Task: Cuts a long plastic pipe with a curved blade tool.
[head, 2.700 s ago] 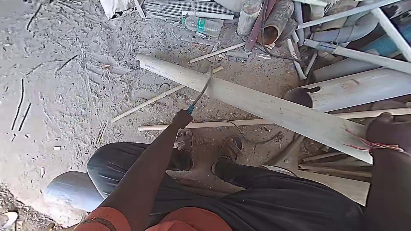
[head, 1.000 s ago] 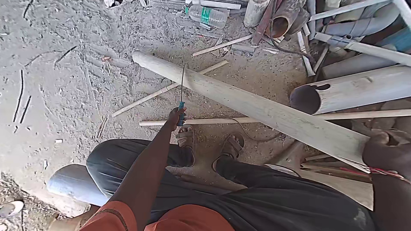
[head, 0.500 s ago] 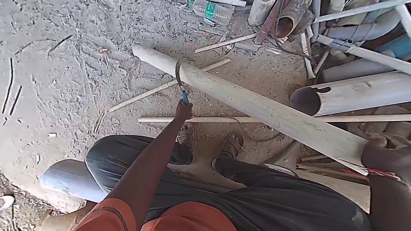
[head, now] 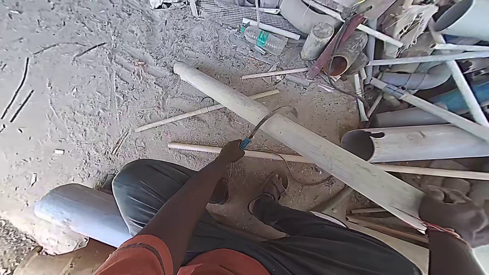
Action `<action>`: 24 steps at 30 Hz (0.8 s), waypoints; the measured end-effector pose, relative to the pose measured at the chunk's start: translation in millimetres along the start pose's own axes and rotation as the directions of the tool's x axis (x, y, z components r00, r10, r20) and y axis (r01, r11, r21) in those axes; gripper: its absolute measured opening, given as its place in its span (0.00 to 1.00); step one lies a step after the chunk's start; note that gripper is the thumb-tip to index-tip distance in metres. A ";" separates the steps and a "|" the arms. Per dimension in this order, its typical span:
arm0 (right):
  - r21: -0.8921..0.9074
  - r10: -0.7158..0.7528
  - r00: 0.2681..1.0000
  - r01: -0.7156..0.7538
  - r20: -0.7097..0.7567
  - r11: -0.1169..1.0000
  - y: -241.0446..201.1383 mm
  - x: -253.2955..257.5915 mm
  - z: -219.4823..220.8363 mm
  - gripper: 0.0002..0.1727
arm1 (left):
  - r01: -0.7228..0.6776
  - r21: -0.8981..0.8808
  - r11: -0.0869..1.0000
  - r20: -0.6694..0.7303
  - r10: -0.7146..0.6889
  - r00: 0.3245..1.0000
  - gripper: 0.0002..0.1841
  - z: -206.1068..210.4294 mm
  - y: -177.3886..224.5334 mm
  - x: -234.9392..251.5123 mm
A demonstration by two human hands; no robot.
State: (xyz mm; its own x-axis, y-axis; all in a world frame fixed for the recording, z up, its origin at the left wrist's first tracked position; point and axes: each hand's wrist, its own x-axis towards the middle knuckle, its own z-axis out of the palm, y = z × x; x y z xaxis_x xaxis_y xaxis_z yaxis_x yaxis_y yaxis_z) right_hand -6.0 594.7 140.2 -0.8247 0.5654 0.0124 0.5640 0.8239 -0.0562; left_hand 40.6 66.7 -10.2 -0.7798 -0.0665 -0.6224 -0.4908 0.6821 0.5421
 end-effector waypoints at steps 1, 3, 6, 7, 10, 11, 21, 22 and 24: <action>-0.009 -0.002 1.000 0.002 -0.010 1.000 2.4 1.4 2.1 0.29 | 0.085 -0.093 0.992 -0.066 -0.091 0.994 0.18 -8.7 -22.6 12.0; -0.019 -0.009 1.000 0.009 -0.010 1.000 2.2 0.2 1.6 0.28 | 0.236 -0.342 0.910 -0.153 -0.302 0.941 0.21 -25.0 -65.2 30.6; -0.018 -0.011 1.000 0.011 -0.007 1.000 -2.3 -2.1 -3.7 0.27 | 0.273 -0.592 0.758 -0.161 -0.444 0.882 0.20 -39.6 -84.7 38.0; -0.018 -0.010 1.000 0.010 -0.009 1.000 -3.3 -1.5 -4.3 0.27 | 0.250 -0.655 0.713 -0.138 -0.438 0.888 0.19 -37.5 -77.2 36.9; -0.015 0.010 1.000 -0.010 -0.010 1.000 -3.8 0.9 -1.4 0.27 | 0.163 -0.778 0.606 -0.064 -0.336 0.940 0.15 -12.3 -35.4 26.8; -0.020 0.019 1.000 -0.020 -0.006 1.000 -1.1 2.4 0.0 0.27 | 0.156 -0.758 0.634 -0.036 -0.280 0.959 0.14 2.2 -24.4 21.5; -0.023 0.009 1.000 -0.009 0.018 1.000 -12.5 4.2 -8.3 0.27 | 0.124 -0.537 0.834 0.026 -0.131 0.991 0.17 15.8 -10.6 -1.1; -0.023 0.019 1.000 -0.018 0.015 1.000 -12.7 3.7 -8.5 0.28 | 0.120 -0.562 0.818 -0.016 -0.156 0.988 0.17 13.3 -16.0 1.3; -0.031 0.021 1.000 -0.020 0.011 0.999 -8.8 5.9 -6.3 0.28 | 0.121 -0.667 0.735 -0.096 -0.246 0.965 0.17 12.4 -19.8 6.3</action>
State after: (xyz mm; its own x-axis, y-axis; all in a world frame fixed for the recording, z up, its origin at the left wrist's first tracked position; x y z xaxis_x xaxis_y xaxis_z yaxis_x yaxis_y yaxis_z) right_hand -15.6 591.1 147.1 -0.8132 0.5819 0.0003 0.5818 0.8130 -0.0252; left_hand 50.3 61.8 -31.8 -0.6689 -0.3018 -0.6793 -0.7143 0.0081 0.6998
